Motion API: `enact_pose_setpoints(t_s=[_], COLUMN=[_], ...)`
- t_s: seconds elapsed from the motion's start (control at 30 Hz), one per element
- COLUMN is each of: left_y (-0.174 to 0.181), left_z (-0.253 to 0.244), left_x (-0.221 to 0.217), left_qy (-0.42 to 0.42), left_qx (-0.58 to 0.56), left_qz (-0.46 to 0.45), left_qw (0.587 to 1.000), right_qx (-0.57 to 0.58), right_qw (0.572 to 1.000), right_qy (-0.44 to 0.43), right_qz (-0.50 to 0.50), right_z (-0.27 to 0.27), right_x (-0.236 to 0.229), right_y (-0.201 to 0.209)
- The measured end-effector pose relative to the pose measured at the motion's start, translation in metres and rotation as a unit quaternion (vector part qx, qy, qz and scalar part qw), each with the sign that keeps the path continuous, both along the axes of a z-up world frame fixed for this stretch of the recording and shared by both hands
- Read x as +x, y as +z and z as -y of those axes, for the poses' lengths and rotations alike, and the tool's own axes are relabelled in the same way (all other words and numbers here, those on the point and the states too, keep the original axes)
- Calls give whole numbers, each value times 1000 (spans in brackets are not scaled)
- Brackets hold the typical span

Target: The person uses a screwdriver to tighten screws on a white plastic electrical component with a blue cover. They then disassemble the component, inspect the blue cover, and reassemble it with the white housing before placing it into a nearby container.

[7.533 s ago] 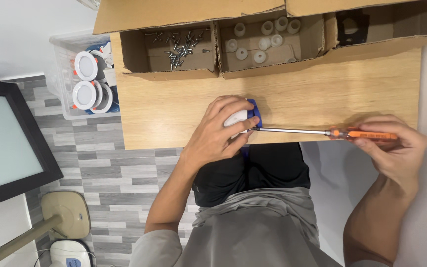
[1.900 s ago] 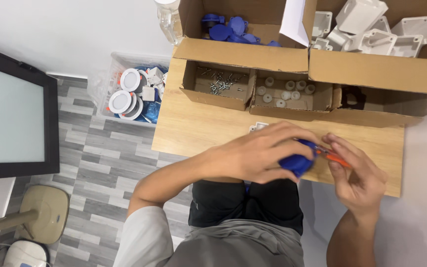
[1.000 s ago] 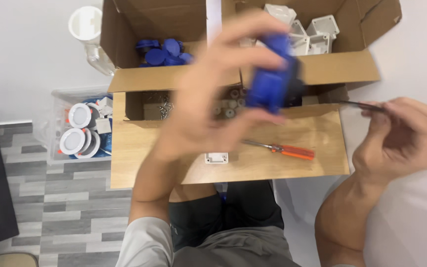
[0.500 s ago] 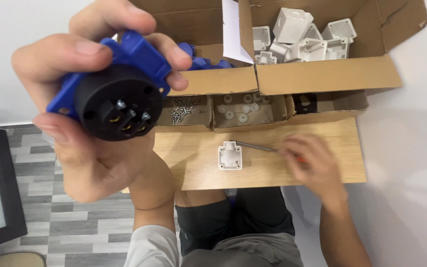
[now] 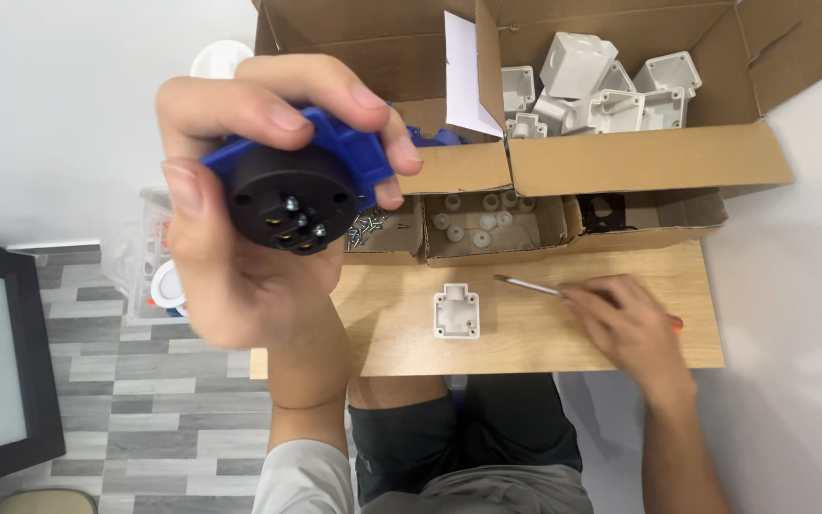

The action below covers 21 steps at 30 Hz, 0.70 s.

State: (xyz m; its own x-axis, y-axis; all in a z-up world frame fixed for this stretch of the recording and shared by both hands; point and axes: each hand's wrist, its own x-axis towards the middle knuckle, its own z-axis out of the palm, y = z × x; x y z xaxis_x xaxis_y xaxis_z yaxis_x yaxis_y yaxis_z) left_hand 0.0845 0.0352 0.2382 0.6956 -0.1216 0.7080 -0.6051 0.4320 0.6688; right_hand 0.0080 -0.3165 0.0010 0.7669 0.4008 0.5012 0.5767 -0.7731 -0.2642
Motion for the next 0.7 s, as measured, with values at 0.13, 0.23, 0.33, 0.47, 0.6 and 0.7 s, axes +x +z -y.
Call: enact_pose_setpoints(t_s=[0.13, 0.23, 0.33, 0.47, 0.6, 0.7], left_y=[-4, -3, -4, -5, -4, -9], left_z=[8, 16, 19, 19, 19, 20], left_x=[7, 3, 3, 2, 4, 13], left_qy=[-30, 2, 2, 28, 49, 78], left_qx=[-21, -23, -17, -16, -6, 9], left_qz=[22, 8, 8, -11, -9, 32], left_qw=[999, 1000, 1000, 999, 999, 996], right_qx=[160, 171, 205, 65, -17, -30], right_qw=[986, 978, 953, 961, 962, 959], right_qy=[22, 0, 93, 138, 114, 116], right_qz=[-27, 123, 203, 232, 246, 257], right_z=[31, 16, -19, -36, -51, -52], right_x=[5, 25, 49, 81, 92, 99], right_y=[16, 73, 141, 167, 178, 176])
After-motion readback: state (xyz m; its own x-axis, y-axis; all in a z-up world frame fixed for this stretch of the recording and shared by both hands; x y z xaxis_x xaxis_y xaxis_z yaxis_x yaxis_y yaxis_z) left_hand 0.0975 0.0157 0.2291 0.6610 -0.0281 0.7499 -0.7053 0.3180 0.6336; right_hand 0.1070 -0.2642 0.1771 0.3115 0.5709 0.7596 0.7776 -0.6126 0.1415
